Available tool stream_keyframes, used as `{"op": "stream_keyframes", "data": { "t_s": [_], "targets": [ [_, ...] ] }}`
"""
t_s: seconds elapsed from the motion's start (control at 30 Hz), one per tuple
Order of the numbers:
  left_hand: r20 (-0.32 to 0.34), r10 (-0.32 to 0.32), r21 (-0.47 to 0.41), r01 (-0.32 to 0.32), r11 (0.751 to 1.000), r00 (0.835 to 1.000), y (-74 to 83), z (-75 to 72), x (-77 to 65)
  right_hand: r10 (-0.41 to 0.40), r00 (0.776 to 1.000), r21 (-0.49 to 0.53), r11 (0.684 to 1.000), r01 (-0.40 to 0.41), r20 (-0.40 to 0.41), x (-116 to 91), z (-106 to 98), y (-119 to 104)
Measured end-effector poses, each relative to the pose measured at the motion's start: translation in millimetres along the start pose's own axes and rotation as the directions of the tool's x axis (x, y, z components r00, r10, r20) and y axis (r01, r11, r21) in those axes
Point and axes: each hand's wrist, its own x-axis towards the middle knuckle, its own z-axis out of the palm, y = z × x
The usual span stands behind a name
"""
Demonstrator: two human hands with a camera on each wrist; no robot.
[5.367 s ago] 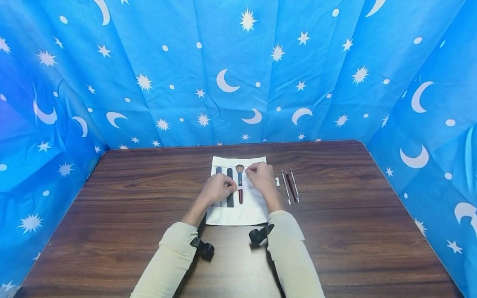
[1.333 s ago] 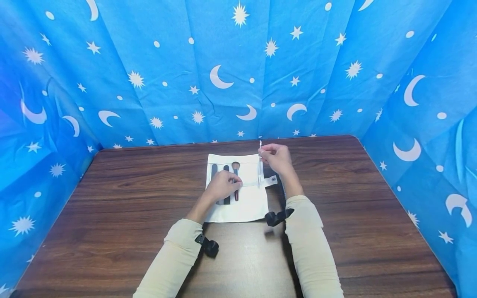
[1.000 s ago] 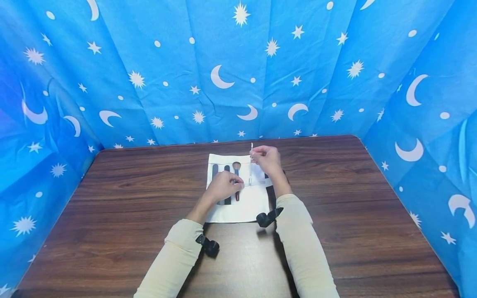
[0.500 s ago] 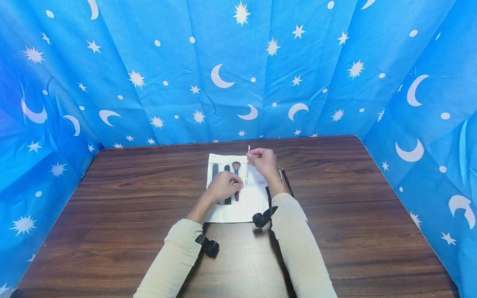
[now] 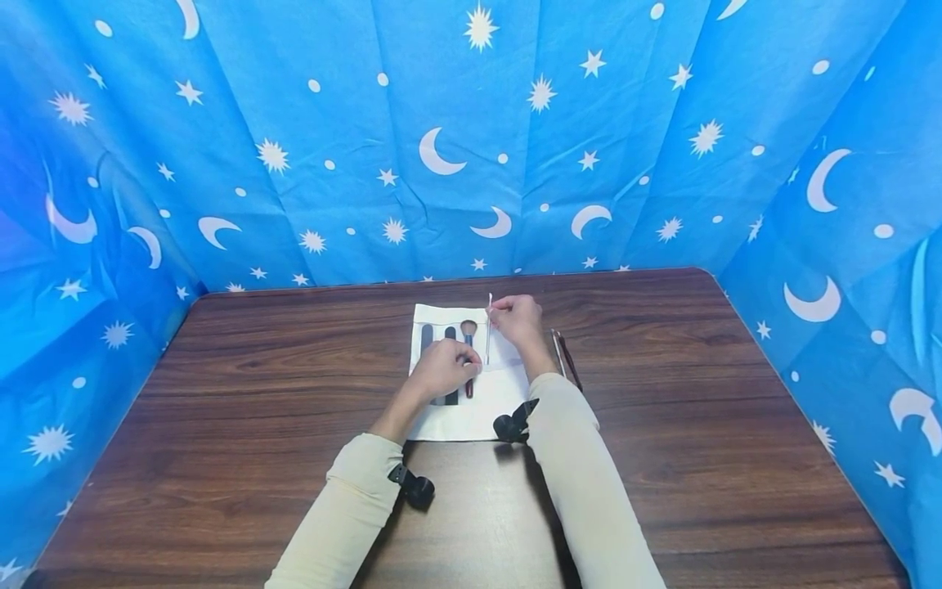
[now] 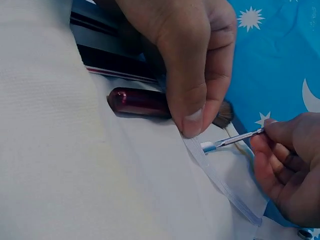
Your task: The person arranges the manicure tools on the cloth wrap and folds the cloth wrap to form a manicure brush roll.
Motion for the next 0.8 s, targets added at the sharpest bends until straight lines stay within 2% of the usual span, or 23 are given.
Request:
{"op": "stream_keyframes", "data": {
  "t_s": [0.1, 0.2, 0.4, 0.5, 0.8],
  "targets": [
    [-0.001, 0.003, 0.012, -0.003, 1.0, 1.0, 0.4, 0.2, -0.2, 0.02, 0.999, -0.096, 0.995, -0.017, 0.027, -1.1, 0.8, -0.1],
    [-0.001, 0.005, 0.01, -0.005, 1.0, 1.0, 0.7, -0.2, -0.5, 0.012, 0.999, -0.216, 0.976, -0.004, 0.038, -4.1, 0.7, -0.9],
    [0.001, 0.01, 0.004, -0.01, 1.0, 1.0, 1.3, 0.1, -0.7, -0.004, 0.998, -0.408, 0.913, 0.028, 0.061, -9.7, 0.6, -5.9],
    [-0.003, 0.012, 0.01, -0.012, 1.0, 1.0, 1.2, 1.1, -0.2, -0.003, 0.998, -0.454, 0.89, 0.032, 0.065, -10.5, 1.6, -8.4],
    [0.003, 0.007, 0.007, -0.007, 1.0, 1.0, -1.3, 1.4, 1.4, 0.019, 0.999, -0.5, 0.866, -0.002, 0.029, -14.6, 8.2, -8.2]
  ]
}}
